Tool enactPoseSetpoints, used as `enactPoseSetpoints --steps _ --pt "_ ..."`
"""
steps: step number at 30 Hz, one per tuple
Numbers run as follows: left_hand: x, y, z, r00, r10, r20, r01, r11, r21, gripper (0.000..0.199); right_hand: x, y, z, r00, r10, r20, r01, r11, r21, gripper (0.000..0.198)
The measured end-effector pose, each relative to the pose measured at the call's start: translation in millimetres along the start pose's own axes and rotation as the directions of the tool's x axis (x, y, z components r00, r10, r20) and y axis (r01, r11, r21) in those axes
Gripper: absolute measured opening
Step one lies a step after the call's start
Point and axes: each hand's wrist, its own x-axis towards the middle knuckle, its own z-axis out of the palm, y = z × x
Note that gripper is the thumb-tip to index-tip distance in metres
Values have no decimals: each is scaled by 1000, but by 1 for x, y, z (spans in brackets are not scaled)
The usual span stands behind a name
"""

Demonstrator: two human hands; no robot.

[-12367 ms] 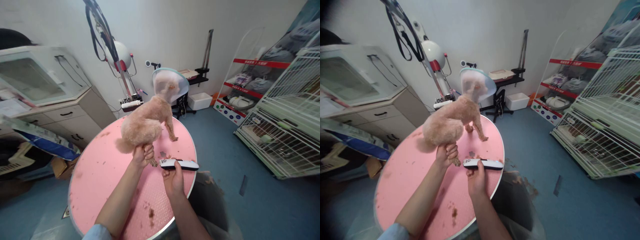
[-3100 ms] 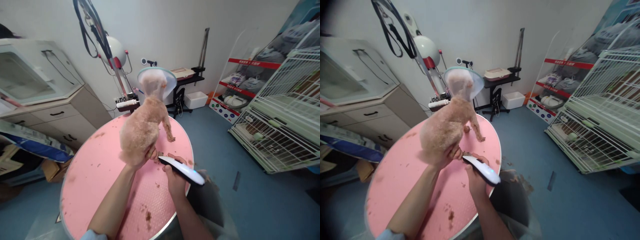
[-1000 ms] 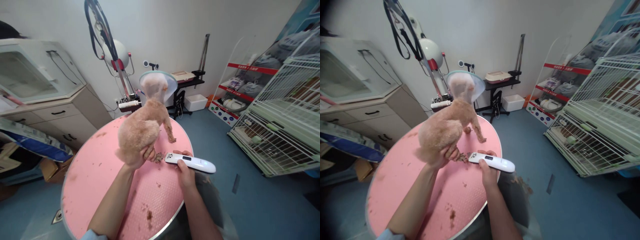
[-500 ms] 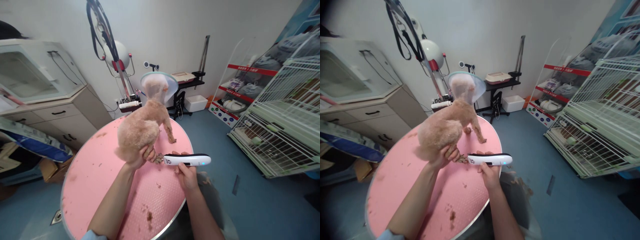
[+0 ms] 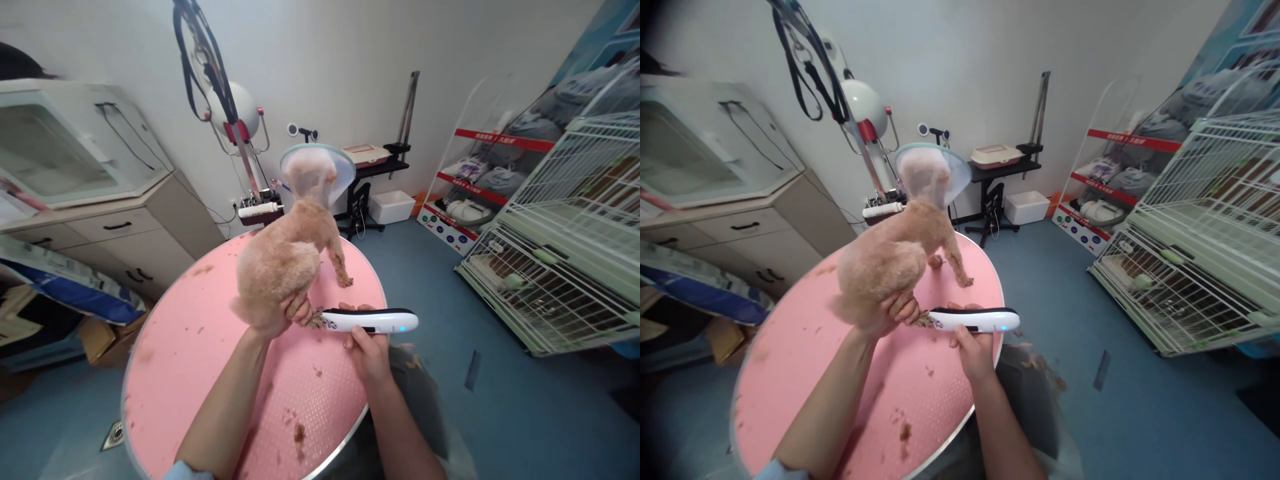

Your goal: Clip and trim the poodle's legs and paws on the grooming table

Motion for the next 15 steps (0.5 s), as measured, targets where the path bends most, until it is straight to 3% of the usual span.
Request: enactPoseSetpoints --steps 5,10,13,15 --pt "-2 3 0 999 32 -3 -32 999 2 37 5 -2 3 1000 -10 -14 9 999 -42 43" --pt "-5 2 -3 998 58 5 -58 996 -71 37 18 -11 7 997 37 65 -28 990 -139 41" --pt "-5 1 -3 998 62 -13 -63 997 -51 19 31 -19 11 988 80 134 -50 975 -216 34" --pt "-6 4 -2 997 78 11 -77 996 -40 18 41 -26 15 965 154 211 -89 953 -289 30"
